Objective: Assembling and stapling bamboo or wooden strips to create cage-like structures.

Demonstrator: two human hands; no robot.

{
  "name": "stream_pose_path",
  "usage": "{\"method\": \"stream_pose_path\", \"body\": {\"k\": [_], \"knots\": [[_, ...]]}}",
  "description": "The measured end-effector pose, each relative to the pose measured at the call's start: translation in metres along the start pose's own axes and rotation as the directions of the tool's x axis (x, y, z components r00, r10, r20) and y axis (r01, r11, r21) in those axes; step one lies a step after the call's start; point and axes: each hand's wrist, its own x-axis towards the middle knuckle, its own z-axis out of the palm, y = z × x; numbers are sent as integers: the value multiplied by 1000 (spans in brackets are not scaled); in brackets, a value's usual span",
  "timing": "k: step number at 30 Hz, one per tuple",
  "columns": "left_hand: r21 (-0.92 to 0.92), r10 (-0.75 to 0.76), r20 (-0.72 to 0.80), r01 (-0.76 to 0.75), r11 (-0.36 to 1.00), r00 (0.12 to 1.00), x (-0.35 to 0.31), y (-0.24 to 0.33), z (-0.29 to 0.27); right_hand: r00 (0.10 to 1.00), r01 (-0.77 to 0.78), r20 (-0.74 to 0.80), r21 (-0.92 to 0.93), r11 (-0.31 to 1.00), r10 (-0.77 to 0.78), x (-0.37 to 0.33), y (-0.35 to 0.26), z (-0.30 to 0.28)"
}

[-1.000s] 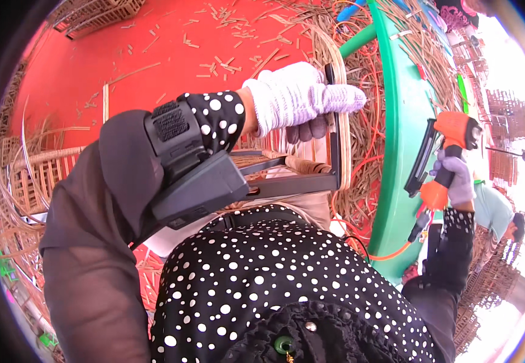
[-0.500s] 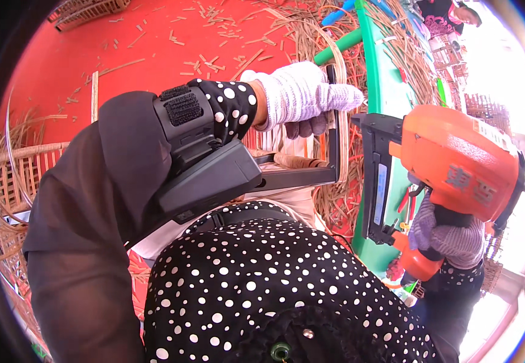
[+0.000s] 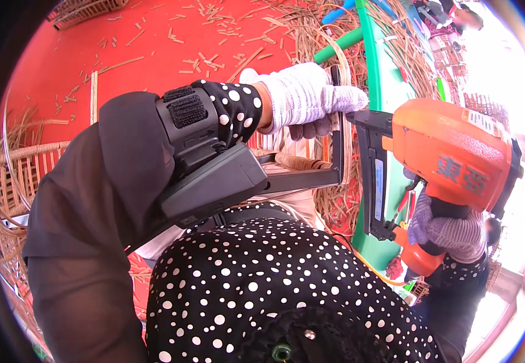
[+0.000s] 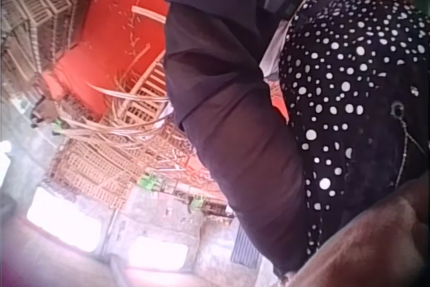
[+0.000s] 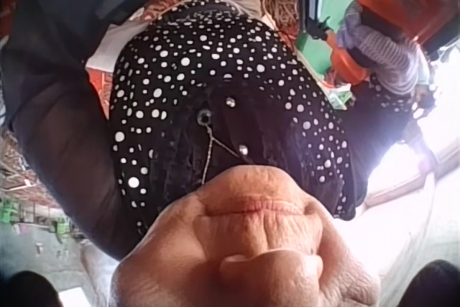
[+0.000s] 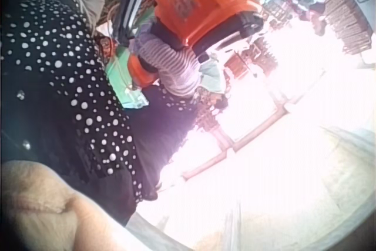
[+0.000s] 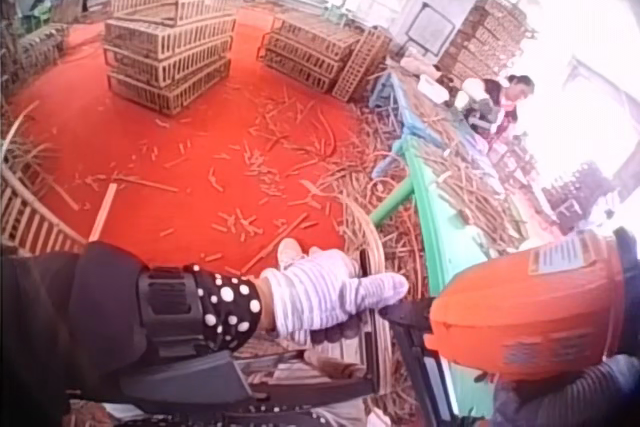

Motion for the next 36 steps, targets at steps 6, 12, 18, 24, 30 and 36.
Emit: {"method": "stream_pose_path", "body": {"k": [6,12,18,24,30,36], "knots": [[-15,49,22,-49,999,999,1,-4,-1,996,-86,25,-65,994,87,4,-10,5],[-31,47,-23,-48,998,999,6,-9,1,985,-167,21,-114,979,171,10,-20,8],[-43,30,-3,-30,999,1000,12,-9,-5,980,-194,15,-105,975,197,11,-14,11],[182,-102,-46,109,977,994,16,-6,-12,995,50,-94,48,998,-46,8,27,-16],[788,235,-292,94,608,927,8,5,-21,938,11,-341,201,979,59,68,111,-99],[678,565,-195,-306,668,802,-2,15,-11,762,-258,-643,-405,877,-73,166,197,-188]]}}
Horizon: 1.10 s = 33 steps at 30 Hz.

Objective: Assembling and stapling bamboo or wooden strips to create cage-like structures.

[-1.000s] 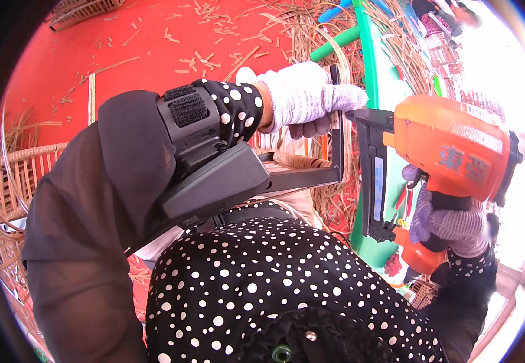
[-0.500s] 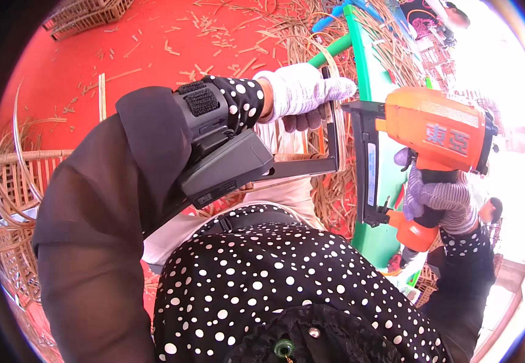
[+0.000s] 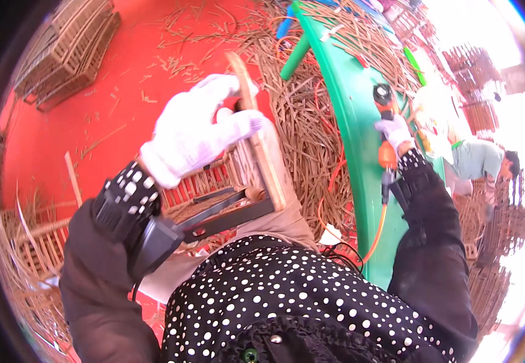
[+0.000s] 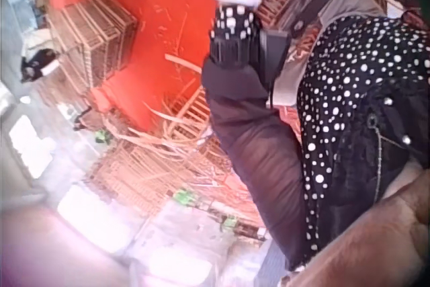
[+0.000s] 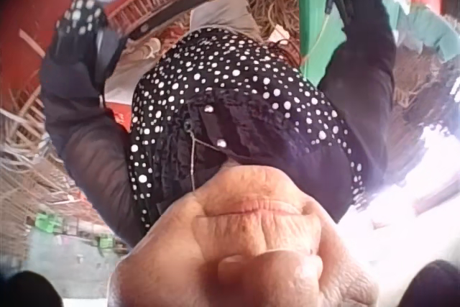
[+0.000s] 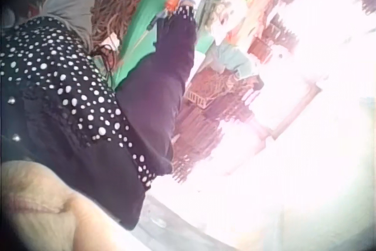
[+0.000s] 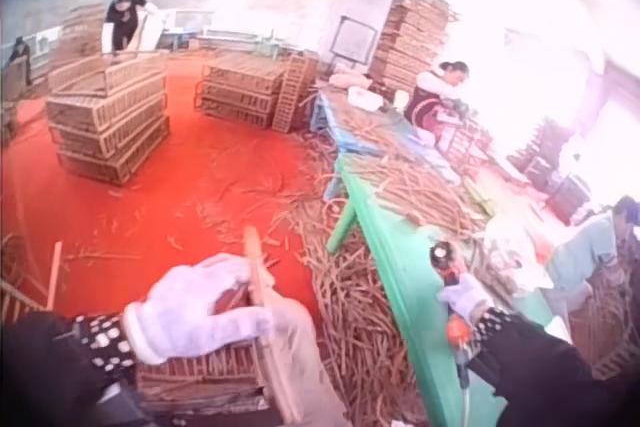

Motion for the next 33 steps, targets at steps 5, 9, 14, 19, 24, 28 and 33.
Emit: {"method": "stream_pose_path", "body": {"k": [5,9,14,19,24,28,33], "knots": [[-156,176,-2,-174,972,984,-2,16,-2,994,-88,-5,557,826,109,30,59,-37],[-265,72,-22,-76,961,997,-9,31,2,954,-280,-77,123,952,290,-23,117,-105],[-175,-28,88,43,984,996,-17,43,2,959,-257,33,-314,914,281,-101,166,-87],[-142,-69,122,86,986,990,-23,48,4,977,-212,-94,-411,886,191,-108,175,-73],[-175,-6,35,12,985,999,-21,42,4,894,-319,-58,-778,541,444,-152,201,-55],[-246,-22,38,30,969,999,-18,34,4,660,-131,251,-890,438,708,-164,214,-65],[-245,-26,-14,22,969,1000,-20,30,3,980,-193,-47,-438,878,192,-134,184,-65]]}}
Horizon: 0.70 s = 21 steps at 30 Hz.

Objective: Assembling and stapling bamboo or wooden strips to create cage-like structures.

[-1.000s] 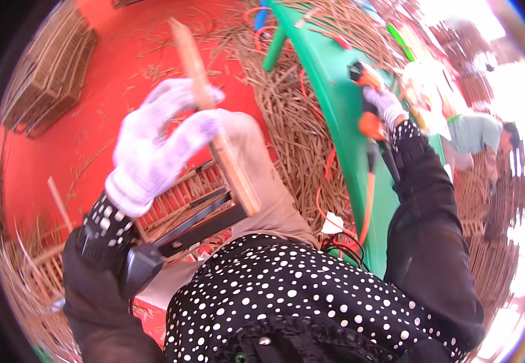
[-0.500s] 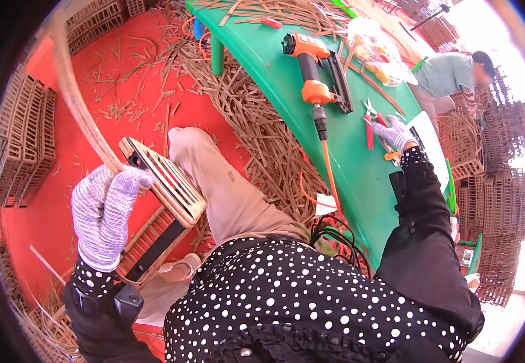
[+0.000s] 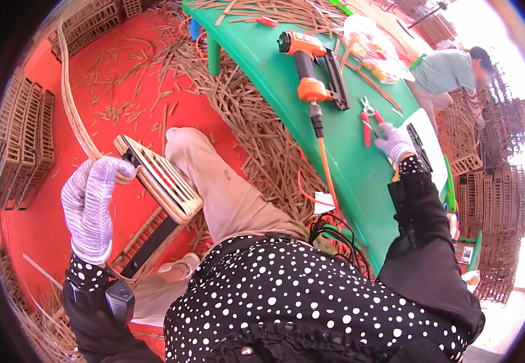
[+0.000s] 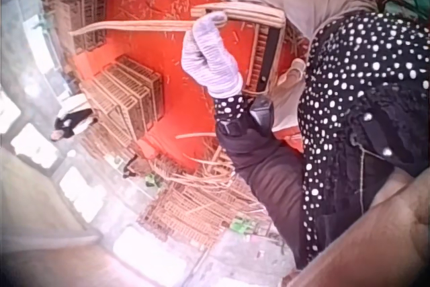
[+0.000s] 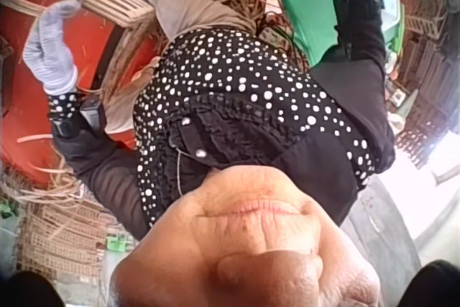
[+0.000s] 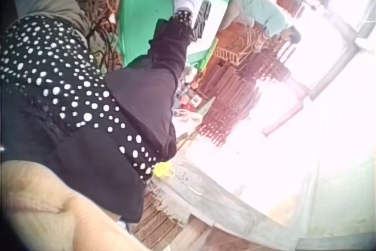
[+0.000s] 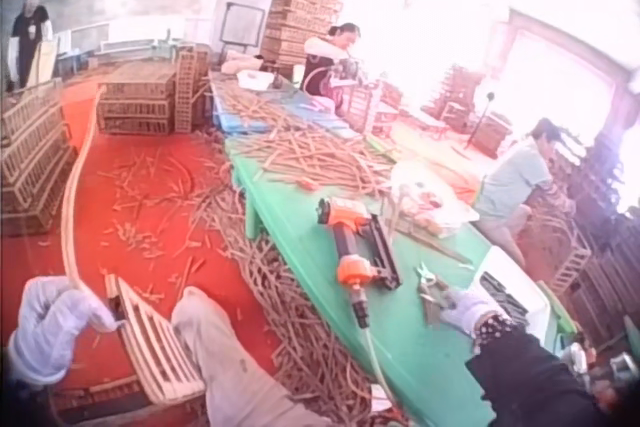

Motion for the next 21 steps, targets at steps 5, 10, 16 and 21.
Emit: {"method": "stream_pose_path", "body": {"k": [5,10,16,21], "knots": [[-50,-58,-7,58,997,998,0,0,0,916,71,341,-654,753,210,-9,-14,-17],[-71,4,-25,-5,997,1000,4,1,0,986,-150,-94,-130,980,138,17,-13,-19],[-64,75,-68,-79,995,995,4,1,-6,963,-56,259,-70,996,72,53,-54,-27],[-108,67,-55,-73,991,996,10,-6,-9,972,211,-115,52,976,-204,44,-142,-50]]}}
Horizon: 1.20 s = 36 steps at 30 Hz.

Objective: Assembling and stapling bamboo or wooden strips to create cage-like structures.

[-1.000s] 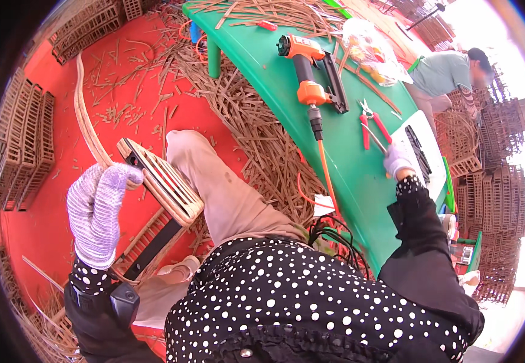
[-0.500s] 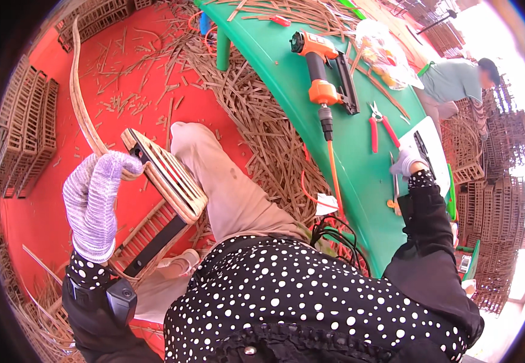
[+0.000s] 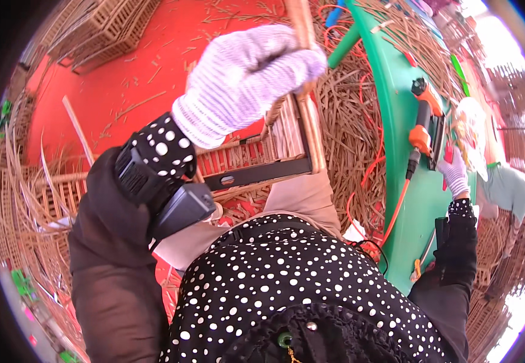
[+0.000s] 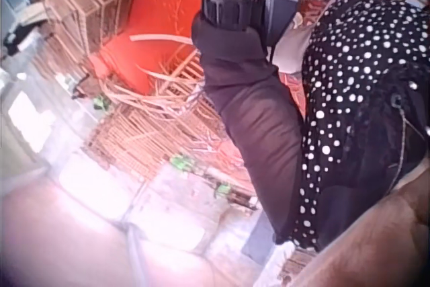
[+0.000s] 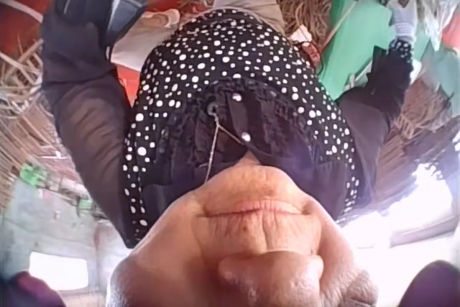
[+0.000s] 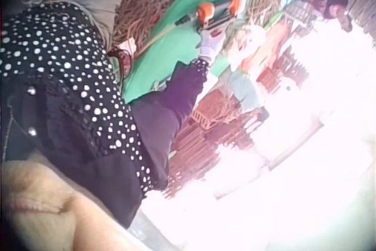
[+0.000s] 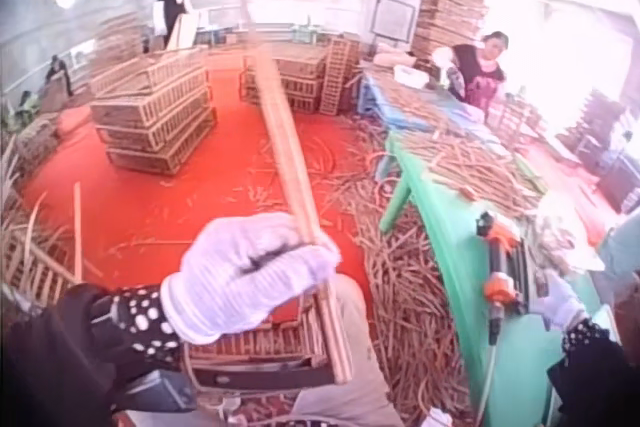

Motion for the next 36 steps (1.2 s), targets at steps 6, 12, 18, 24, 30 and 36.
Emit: {"method": "stream_pose_path", "body": {"k": [6,12,18,24,30,36], "knots": [[-158,-26,59,35,987,998,-3,2,-2,432,901,-82,-1,434,-898,-41,-163,-30],[-113,-37,15,38,993,999,6,-2,-5,332,939,44,-113,326,-942,-51,-232,-41],[-218,-162,60,172,961,985,7,4,-6,278,961,167,-48,274,-946,-42,-243,-44],[-137,-98,-52,91,986,994,11,-4,0,248,967,153,-105,233,-957,-40,-243,-48],[16,-70,-49,71,997,996,9,-4,-2,219,959,86,-204,198,-972,-51,-244,-49],[-378,-208,-15,187,907,978,12,-1,-4,435,893,80,-169,418,-897,-48,-222,-45]]}}
